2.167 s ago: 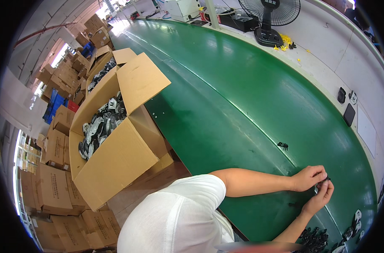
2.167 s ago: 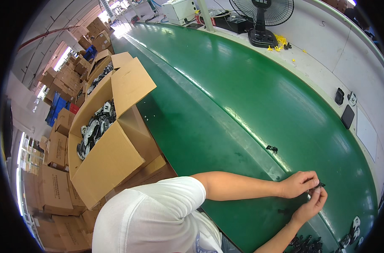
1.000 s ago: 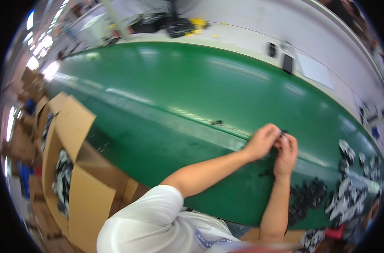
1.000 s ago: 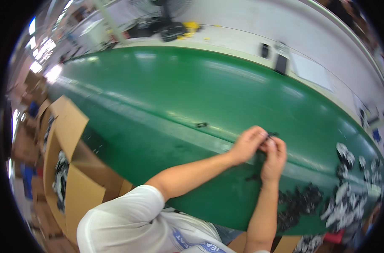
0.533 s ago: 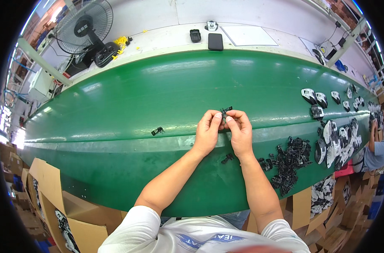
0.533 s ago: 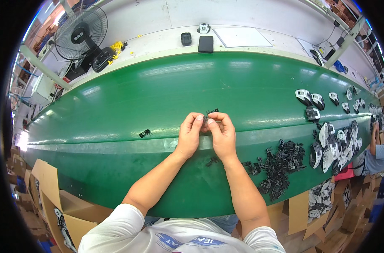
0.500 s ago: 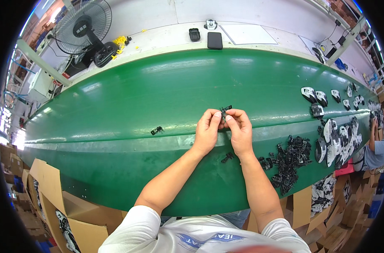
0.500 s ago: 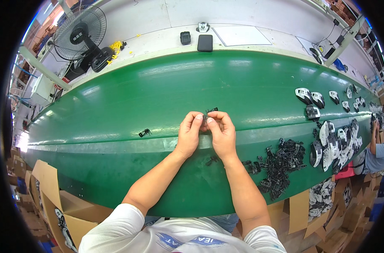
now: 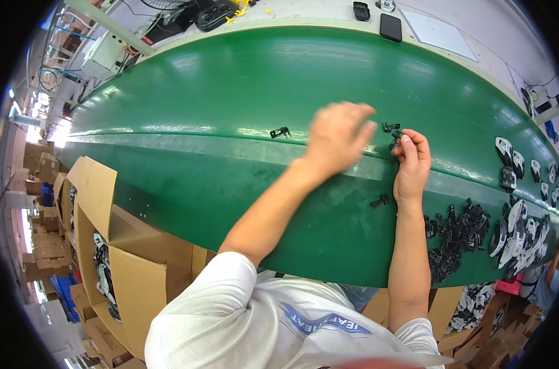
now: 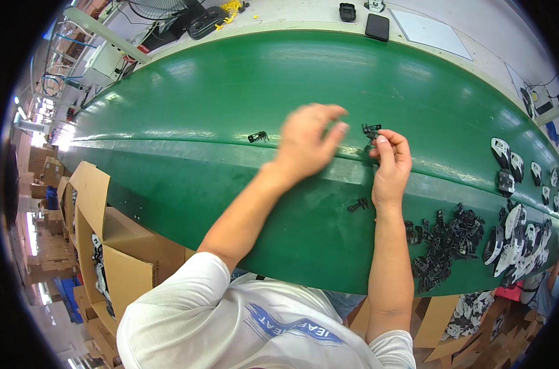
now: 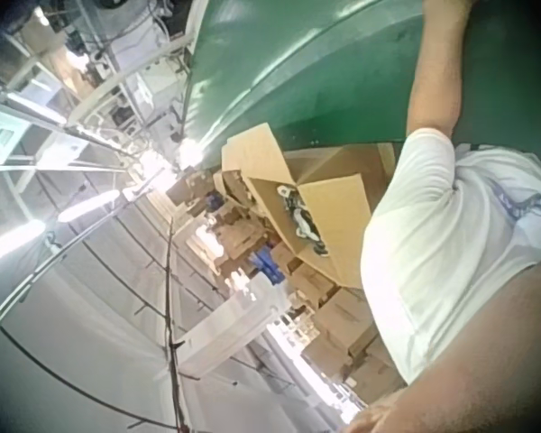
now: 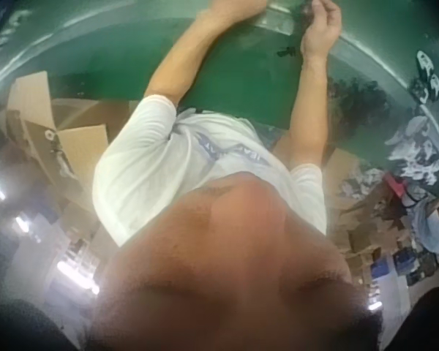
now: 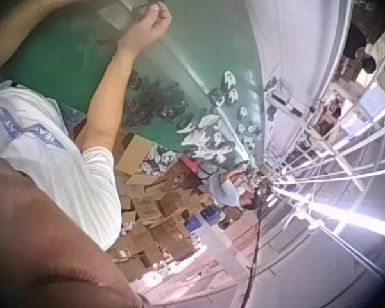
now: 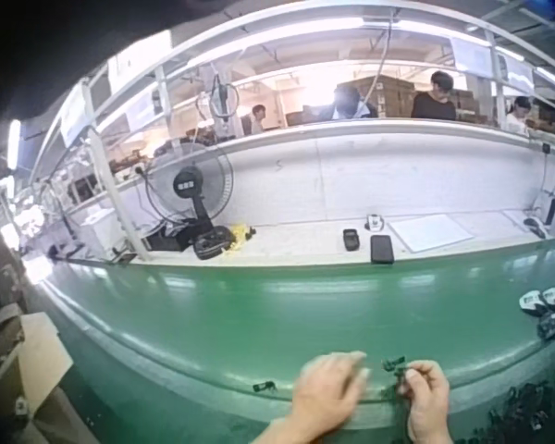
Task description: The person assembles computer mouse shells by picking up small plastic components and pressing them into the mouse casings by hand, then placing the assembled casings onto the conveyor belt.
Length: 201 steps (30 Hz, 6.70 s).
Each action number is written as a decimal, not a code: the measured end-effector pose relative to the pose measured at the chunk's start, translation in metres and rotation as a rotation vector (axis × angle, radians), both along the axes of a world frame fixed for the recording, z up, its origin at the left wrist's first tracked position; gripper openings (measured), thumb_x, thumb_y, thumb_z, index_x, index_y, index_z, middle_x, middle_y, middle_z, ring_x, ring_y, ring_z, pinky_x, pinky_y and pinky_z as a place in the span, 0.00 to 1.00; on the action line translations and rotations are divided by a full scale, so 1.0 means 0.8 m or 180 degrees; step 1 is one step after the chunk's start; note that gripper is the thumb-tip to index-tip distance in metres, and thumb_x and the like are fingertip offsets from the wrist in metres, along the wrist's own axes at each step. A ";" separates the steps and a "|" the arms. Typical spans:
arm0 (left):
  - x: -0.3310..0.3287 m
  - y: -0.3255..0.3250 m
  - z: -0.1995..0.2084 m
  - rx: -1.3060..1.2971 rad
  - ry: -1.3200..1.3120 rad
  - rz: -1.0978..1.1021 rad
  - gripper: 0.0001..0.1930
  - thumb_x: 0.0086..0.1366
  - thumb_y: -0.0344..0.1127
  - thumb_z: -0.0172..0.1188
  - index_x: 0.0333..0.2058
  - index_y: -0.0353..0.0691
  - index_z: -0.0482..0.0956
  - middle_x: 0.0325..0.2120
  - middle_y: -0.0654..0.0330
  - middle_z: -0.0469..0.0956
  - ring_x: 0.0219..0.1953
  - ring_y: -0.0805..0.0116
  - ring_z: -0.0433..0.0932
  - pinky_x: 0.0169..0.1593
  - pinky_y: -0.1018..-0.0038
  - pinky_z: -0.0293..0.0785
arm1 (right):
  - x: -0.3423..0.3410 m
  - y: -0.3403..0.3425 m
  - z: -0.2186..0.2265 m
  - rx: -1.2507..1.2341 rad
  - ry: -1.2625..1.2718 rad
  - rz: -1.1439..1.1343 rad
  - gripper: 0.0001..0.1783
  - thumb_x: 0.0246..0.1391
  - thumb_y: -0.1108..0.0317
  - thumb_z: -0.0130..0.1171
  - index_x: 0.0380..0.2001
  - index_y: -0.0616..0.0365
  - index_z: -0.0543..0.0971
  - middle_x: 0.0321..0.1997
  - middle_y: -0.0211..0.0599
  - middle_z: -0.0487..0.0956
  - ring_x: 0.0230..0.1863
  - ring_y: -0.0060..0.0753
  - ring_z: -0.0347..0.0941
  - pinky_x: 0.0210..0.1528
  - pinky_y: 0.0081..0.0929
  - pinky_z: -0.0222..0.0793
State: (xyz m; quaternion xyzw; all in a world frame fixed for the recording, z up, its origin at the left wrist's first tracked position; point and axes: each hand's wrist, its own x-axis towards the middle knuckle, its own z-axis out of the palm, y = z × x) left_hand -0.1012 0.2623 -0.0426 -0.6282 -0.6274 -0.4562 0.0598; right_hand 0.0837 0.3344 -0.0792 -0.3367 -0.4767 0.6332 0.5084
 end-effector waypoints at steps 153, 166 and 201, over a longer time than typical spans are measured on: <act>0.006 -0.023 0.083 0.0189 -0.1804 -0.0455 0.25 0.69 0.21 0.51 0.64 0.31 0.67 0.48 0.50 0.85 0.47 0.65 0.84 0.52 0.68 0.82 | -0.070 -0.034 0.160 0.2405 -0.1416 0.0130 0.38 0.60 0.86 0.63 0.69 0.58 0.60 0.65 0.48 0.71 0.53 0.33 0.82 0.48 0.24 0.83; -0.015 -0.285 0.126 -0.0399 -0.4363 -0.0282 0.31 0.71 0.29 0.58 0.72 0.41 0.66 0.54 0.59 0.80 0.50 0.72 0.81 0.47 0.73 0.78 | 0.099 -0.063 0.207 0.1658 -0.2714 0.0994 0.30 0.61 0.67 0.71 0.66 0.54 0.78 0.51 0.36 0.84 0.36 0.20 0.78 0.42 0.24 0.75; -0.269 -0.322 0.160 -0.1087 -0.0804 0.1407 0.14 0.80 0.39 0.58 0.52 0.34 0.83 0.40 0.64 0.83 0.43 0.74 0.80 0.50 0.76 0.76 | 0.071 -0.091 0.045 0.2277 -0.1997 0.1867 0.10 0.65 0.62 0.63 0.43 0.56 0.82 0.43 0.42 0.85 0.44 0.52 0.83 0.46 0.45 0.80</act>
